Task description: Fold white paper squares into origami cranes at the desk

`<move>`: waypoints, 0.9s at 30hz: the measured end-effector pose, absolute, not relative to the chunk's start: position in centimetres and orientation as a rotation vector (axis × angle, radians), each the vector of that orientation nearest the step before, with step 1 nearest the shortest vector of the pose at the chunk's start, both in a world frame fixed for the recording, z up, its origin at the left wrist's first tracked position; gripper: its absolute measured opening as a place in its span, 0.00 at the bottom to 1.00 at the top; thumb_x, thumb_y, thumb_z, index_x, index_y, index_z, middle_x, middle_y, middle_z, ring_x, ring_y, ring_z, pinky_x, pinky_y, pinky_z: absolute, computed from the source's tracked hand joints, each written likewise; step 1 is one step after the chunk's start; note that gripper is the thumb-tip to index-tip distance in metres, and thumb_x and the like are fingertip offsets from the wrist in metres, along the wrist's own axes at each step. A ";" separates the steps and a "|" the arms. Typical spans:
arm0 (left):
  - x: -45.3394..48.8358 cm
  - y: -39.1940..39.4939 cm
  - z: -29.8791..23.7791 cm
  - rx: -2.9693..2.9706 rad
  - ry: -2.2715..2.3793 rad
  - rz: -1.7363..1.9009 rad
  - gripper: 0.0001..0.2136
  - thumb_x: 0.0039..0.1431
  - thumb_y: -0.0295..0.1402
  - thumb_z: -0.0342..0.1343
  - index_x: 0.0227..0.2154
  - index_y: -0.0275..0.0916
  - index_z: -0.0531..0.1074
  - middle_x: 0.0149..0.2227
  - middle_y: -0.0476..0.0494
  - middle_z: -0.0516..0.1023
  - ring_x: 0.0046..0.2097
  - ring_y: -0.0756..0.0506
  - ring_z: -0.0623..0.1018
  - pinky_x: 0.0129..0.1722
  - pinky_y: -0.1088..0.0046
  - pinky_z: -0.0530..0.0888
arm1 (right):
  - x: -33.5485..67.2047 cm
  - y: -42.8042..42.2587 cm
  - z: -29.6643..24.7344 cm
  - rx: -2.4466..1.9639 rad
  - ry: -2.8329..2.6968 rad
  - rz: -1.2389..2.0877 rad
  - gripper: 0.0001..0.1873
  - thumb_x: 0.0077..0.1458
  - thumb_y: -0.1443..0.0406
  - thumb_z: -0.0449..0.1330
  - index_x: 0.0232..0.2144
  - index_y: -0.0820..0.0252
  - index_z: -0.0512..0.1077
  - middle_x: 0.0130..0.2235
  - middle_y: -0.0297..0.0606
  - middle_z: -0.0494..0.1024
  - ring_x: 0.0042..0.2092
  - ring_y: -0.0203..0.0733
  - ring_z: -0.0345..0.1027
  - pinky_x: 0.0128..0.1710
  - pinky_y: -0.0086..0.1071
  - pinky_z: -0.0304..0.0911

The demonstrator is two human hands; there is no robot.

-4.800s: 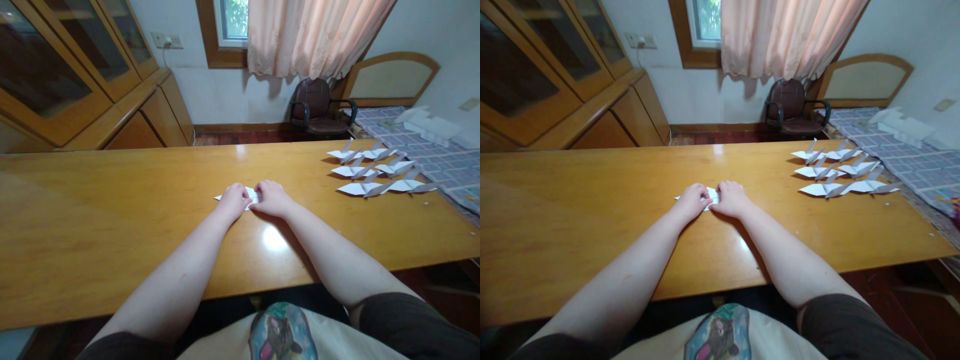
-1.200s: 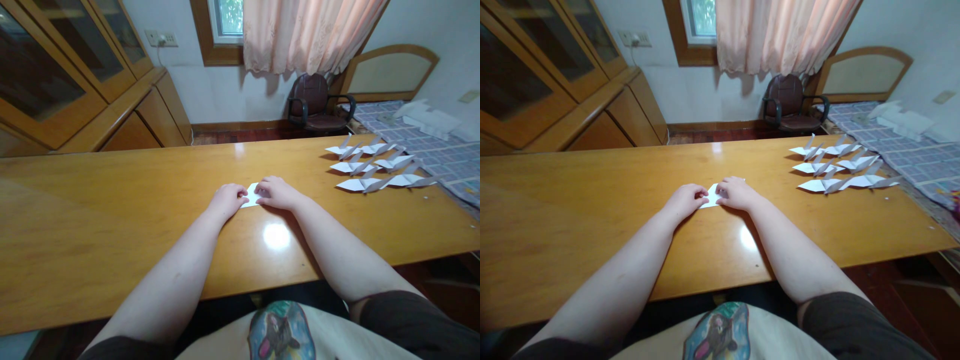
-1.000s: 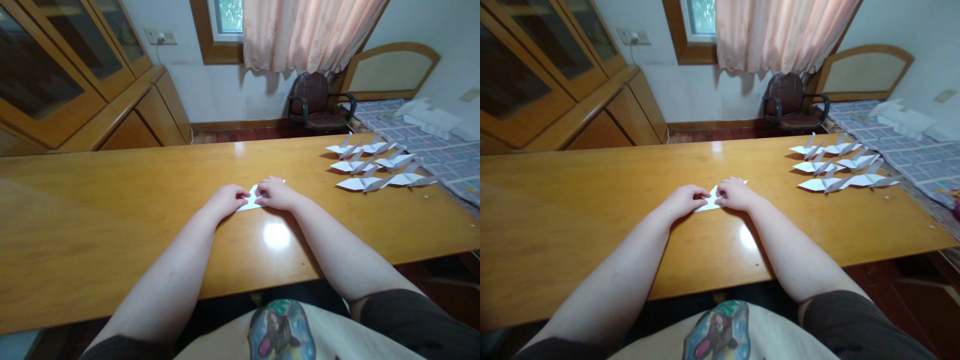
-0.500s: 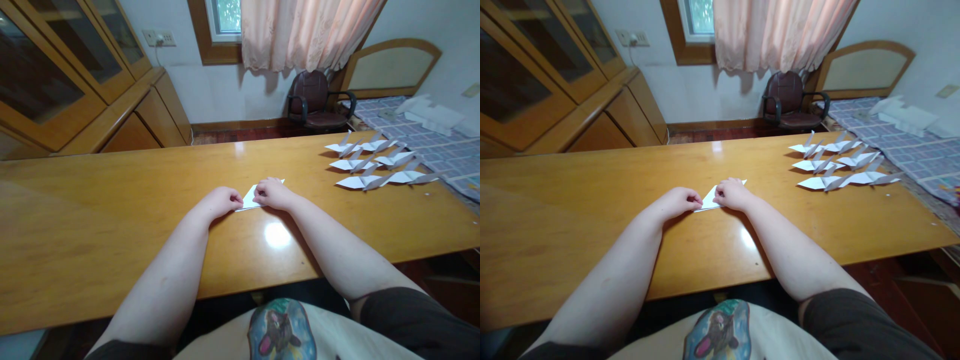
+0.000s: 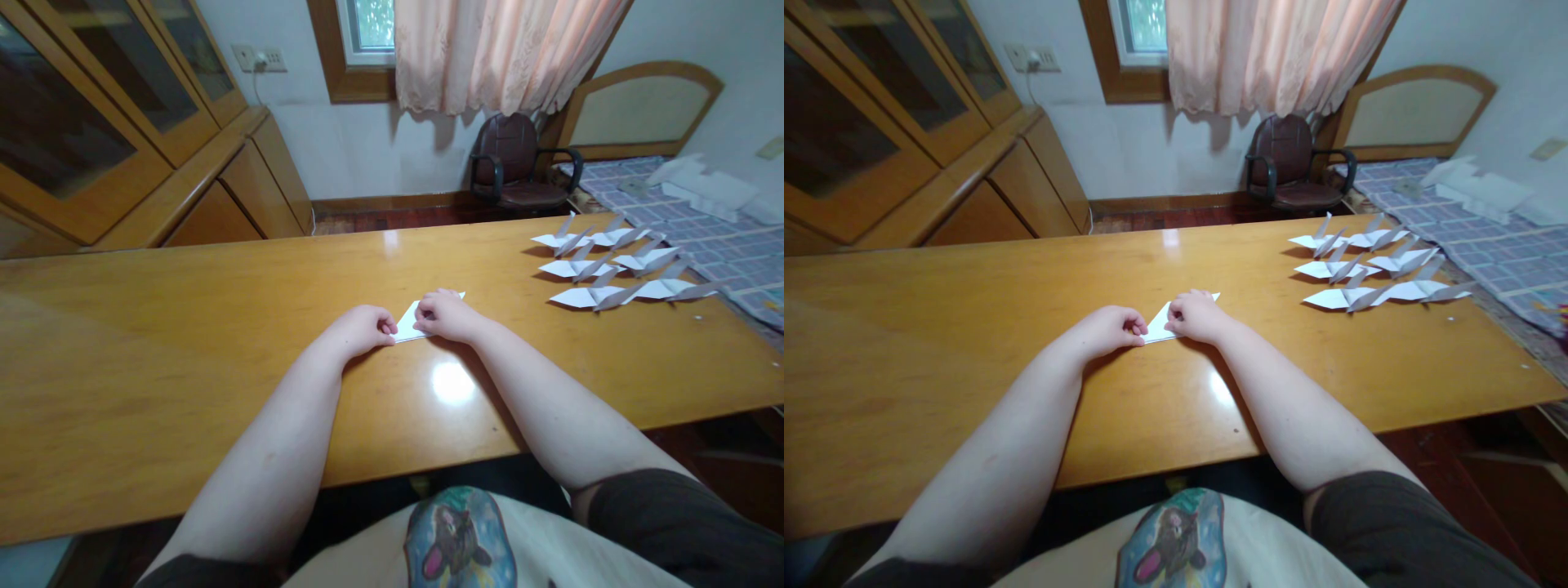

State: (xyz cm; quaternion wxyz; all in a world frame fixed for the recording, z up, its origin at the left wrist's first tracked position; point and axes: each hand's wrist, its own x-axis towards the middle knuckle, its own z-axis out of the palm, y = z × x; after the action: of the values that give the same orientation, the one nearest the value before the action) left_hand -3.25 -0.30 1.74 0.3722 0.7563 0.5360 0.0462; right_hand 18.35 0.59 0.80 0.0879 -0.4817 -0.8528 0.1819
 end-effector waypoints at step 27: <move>-3.5 -0.3 0.7 1.977 1.322 0.087 0.11 0.45 0.29 0.56 0.35 0.42 0.75 0.37 0.48 0.80 0.35 0.47 0.75 0.34 0.74 0.68 | 18.4 0.5 0.8 -1.445 -2.538 0.550 0.09 0.52 0.58 0.62 0.28 0.58 0.74 0.34 0.38 0.76 0.40 0.43 0.63 0.40 0.35 0.49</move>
State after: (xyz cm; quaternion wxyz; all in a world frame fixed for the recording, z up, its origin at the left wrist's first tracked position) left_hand -3.52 -0.28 0.74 0.3717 0.7712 0.5157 0.0340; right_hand 18.37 0.51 0.83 0.0845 -0.4846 -0.8510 0.1842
